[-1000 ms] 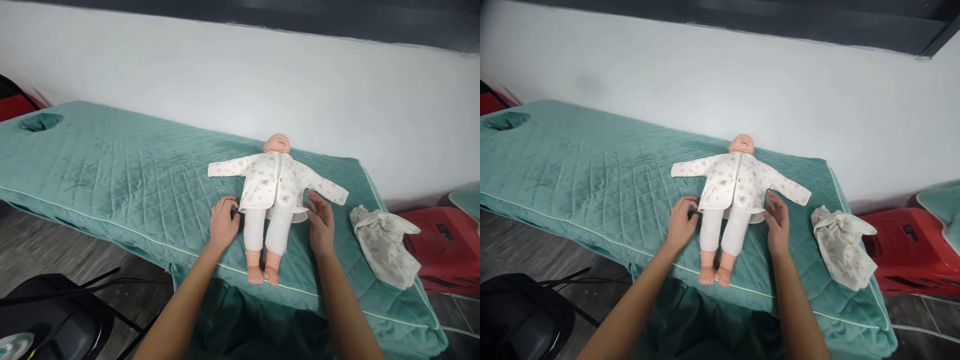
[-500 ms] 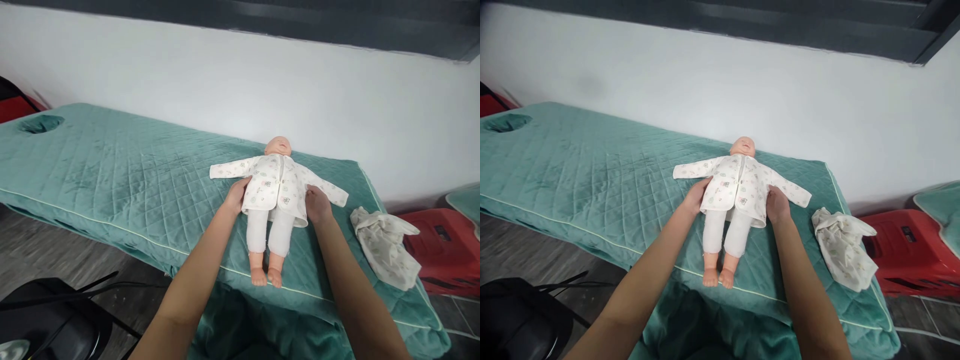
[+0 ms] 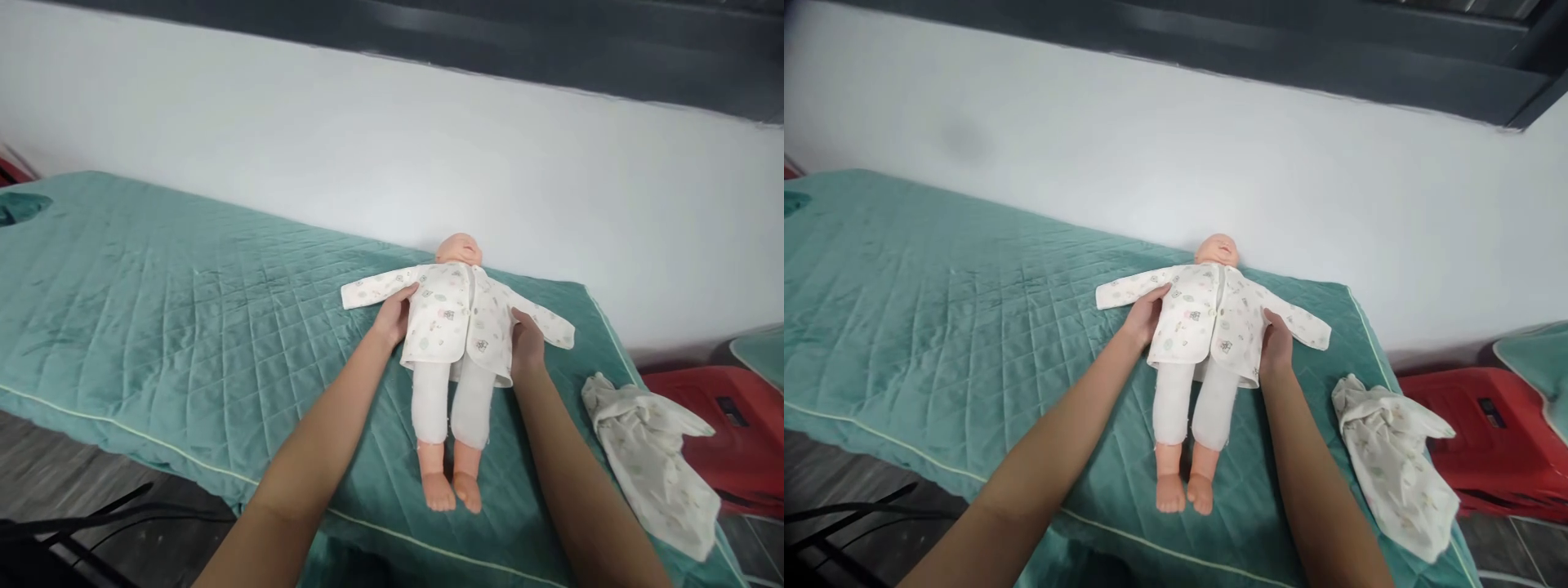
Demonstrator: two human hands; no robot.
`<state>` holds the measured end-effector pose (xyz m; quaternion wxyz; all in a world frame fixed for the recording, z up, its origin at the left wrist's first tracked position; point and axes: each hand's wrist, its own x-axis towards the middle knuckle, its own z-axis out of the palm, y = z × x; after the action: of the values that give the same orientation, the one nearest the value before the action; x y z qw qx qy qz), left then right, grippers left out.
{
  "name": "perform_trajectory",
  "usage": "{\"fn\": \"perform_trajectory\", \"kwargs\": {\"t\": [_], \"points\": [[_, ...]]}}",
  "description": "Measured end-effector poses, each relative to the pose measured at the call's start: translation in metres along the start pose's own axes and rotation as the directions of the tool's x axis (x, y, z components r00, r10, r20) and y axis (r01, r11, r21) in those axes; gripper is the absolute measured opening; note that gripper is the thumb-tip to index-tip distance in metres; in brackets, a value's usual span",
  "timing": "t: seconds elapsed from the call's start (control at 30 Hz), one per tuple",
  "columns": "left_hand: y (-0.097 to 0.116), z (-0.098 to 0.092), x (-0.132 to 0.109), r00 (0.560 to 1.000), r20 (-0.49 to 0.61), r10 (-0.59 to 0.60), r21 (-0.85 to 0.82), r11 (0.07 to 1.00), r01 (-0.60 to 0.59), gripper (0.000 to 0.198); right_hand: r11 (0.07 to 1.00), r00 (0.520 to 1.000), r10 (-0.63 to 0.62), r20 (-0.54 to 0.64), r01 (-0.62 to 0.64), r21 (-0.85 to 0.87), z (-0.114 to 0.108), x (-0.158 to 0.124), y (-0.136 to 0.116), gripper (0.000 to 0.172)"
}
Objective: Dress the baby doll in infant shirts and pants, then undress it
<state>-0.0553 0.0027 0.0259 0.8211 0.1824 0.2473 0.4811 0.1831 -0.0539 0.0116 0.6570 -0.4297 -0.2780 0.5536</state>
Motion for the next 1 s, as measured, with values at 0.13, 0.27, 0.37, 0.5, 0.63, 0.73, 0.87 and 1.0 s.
{"fn": "perform_trajectory", "kwargs": {"t": [0.13, 0.27, 0.37, 0.5, 0.63, 0.73, 0.87, 1.0], "points": [[0.010, -0.005, 0.006, 1.000, 0.008, 0.027, 0.025, 0.999, -0.027, 0.026, 0.998, 0.999, -0.022, -0.027, 0.024, 0.064, -0.003, 0.001, 0.002, 0.023], [0.013, -0.004, 0.006, 1.000, 0.010, 0.009, 0.034, 0.999, -0.009, 0.033, 0.995, 1.000, -0.010, 0.001, 0.010, 0.096, -0.002, 0.003, 0.001, 0.022], [0.015, -0.004, 0.005, 1.000, -0.023, 0.014, -0.025, 1.000, -0.015, 0.033, 0.986, 0.999, -0.030, -0.024, 0.033, 0.165, -0.005, 0.006, -0.002, 0.018], [0.026, -0.014, 0.004, 0.982, -0.145, 0.117, -0.145, 0.980, -0.139, 0.031, 0.952, 0.986, -0.014, -0.167, 0.064, 0.298, -0.013, 0.008, -0.011, 0.010], [0.040, -0.027, 0.003, 0.894, -0.309, 0.324, -0.205, 0.895, -0.396, 0.028, 0.924, 0.956, 0.090, -0.279, 0.024, 0.381, -0.022, 0.003, -0.024, 0.009], [0.047, -0.032, 0.002, 0.815, -0.428, 0.390, -0.202, 0.838, -0.507, 0.025, 0.928, 0.935, 0.086, -0.344, 0.050, 0.369, -0.029, -0.001, -0.033, 0.010], [0.051, -0.035, 0.004, 0.747, -0.514, 0.422, -0.176, 0.800, -0.573, 0.022, 0.925, 0.918, 0.056, -0.393, 0.100, 0.365, -0.035, -0.003, -0.040, 0.015], [0.058, -0.041, 0.008, 0.674, -0.593, 0.441, -0.116, 0.781, -0.614, 0.023, 0.924, 0.899, 0.025, -0.438, 0.146, 0.353, -0.039, -0.002, -0.045, 0.019]]}}
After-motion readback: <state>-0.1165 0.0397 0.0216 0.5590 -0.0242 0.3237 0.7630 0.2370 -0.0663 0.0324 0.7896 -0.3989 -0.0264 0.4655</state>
